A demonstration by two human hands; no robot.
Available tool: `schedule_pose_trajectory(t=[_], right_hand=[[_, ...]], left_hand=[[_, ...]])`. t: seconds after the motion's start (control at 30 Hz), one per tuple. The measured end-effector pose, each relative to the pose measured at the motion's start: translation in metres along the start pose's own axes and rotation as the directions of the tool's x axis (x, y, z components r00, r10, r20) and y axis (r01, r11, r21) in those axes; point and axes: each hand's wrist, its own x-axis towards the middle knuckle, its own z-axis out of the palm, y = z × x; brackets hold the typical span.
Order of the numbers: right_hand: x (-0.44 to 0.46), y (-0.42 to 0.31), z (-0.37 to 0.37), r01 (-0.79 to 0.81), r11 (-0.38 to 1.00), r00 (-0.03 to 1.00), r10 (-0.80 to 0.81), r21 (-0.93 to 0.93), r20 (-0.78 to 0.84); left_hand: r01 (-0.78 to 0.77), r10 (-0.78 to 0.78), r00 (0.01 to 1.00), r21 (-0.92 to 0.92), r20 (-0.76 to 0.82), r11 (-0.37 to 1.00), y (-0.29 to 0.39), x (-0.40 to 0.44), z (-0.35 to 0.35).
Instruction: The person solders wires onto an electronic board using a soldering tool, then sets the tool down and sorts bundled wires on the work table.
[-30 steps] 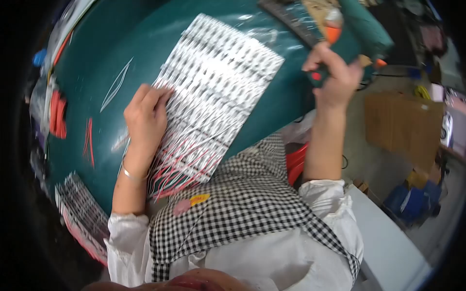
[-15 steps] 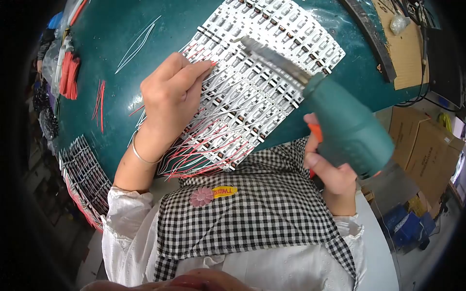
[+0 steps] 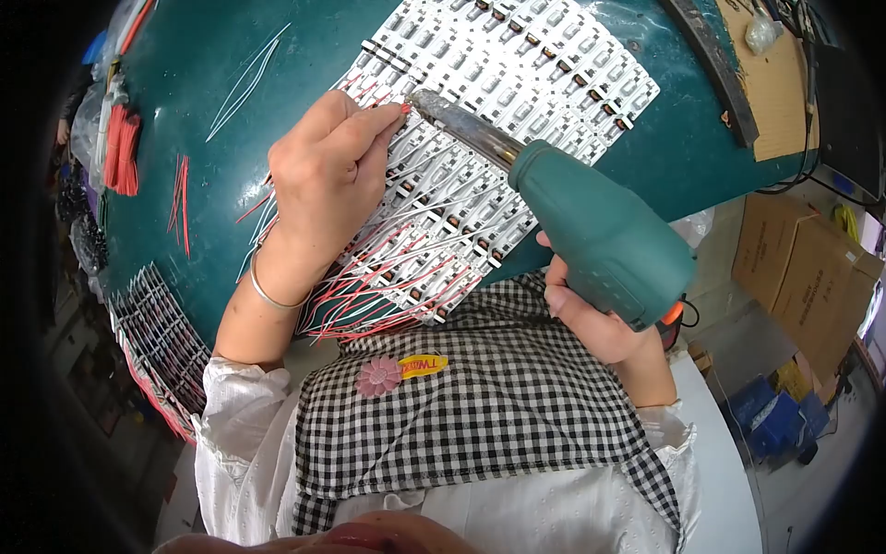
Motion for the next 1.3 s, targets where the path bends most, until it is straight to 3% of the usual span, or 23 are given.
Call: schedule_pose_trajectory(t=[0.23, 0.43, 0.53, 0.7, 0.97, 1.17, 1.3], right_hand=[[0.003, 0.005, 0.002, 0.038, 0.998, 0.999, -0.039, -0.04, -0.019], [0.003, 0.005, -0.001, 0.157, 0.965, 0.987, -0.144, -0.211, 0.076], [0.001, 0.003, -0.002, 0.107, 0.98, 0.994, -0.107, -0.17, 0.005], [0.003, -0.007, -0.001, 0.123, 0.955, 0.987, -0.09, 0.27, -0.132], [0.002, -0.008, 0.007, 0.112, 0.985, 0.987, -0.094, 0.131, -0.134], [-0.006, -0.006, -0.007, 0.13, 0.969, 0.988, -0.11, 0.209, -0.105], [-0.016, -0.007, -0.01, 0.092, 0.983, 0.992, -0.077, 0.16, -0.101]], left_hand=[[-0.006, 0.006, 1.0, -0.005, 0.008, 1.0, 0.001, 0.002, 0.0], [-0.016, 0.015, 1.0, 0.016, 0.019, 1.0, 0.002, 0.004, -0.002], [-0.02, 0.02, 1.0, 0.018, 0.017, 1.0, 0.002, 0.004, -0.002], [-0.021, 0.021, 1.0, 0.015, 0.014, 1.0, 0.0, 0.002, -0.001], [-0.009, 0.008, 1.0, 0.017, 0.01, 1.0, 0.004, 0.004, -0.002], [-0.092, 0.102, 0.988, 0.085, -0.114, 0.992, 0.002, 0.003, -0.004], [-0.08, 0.085, 0.995, 0.081, -0.048, 0.993, 0.012, 0.0, -0.009]])
